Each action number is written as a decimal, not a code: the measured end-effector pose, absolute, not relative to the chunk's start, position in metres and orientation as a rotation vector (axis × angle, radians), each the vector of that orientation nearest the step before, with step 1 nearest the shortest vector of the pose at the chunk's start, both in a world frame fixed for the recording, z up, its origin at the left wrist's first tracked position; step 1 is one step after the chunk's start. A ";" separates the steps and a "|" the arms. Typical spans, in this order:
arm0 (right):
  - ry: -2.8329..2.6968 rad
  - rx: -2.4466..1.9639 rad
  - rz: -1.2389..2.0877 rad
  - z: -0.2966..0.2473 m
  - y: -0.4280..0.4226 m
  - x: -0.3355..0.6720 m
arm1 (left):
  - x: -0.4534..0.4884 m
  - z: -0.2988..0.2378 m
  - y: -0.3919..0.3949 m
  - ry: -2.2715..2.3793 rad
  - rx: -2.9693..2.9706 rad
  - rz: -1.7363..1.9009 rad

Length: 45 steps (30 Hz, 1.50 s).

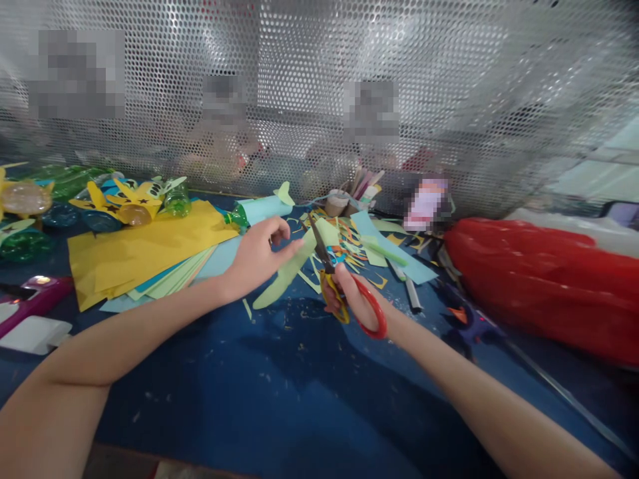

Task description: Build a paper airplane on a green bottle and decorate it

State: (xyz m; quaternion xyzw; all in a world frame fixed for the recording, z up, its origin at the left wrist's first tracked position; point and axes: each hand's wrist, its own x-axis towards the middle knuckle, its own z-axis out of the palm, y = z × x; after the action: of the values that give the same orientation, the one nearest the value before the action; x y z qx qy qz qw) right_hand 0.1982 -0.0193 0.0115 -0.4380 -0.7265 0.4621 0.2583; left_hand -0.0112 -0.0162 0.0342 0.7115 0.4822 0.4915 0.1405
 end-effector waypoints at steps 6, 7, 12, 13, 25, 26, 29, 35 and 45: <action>-1.932 -1.139 1.319 0.002 -0.015 0.201 | 0.014 0.020 -0.045 1.042 1.945 0.669; -1.954 -1.121 1.288 0.000 -0.015 0.201 | 0.018 0.016 -0.048 0.978 1.806 0.623; -1.953 -1.001 1.243 -0.002 -0.017 0.202 | 0.023 0.002 -0.049 0.904 1.531 0.840; -1.936 -0.977 1.251 -0.001 -0.018 0.202 | 0.022 0.002 -0.047 0.885 1.516 0.905; -1.848 -0.957 1.355 0.001 -0.035 0.188 | 0.017 0.011 -0.040 0.788 1.228 1.251; -1.855 -0.964 1.342 0.002 -0.036 0.188 | 0.017 0.013 -0.040 0.805 1.230 1.277; -1.871 -0.970 1.300 0.002 -0.036 0.188 | 0.017 0.015 -0.040 0.866 1.264 1.317; -1.862 -0.950 1.305 -0.002 -0.035 0.189 | 0.017 0.014 -0.040 0.944 1.302 1.292; -1.848 -0.969 1.320 0.001 -0.037 0.189 | 0.015 0.015 -0.039 0.969 1.322 1.291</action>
State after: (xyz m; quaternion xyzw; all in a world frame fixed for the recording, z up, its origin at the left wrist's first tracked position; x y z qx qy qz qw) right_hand 0.1892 -0.0371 0.0007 -0.3705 -0.7066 0.5047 0.3297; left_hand 0.0149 -0.0390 0.0154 0.5474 0.4013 0.5345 0.5036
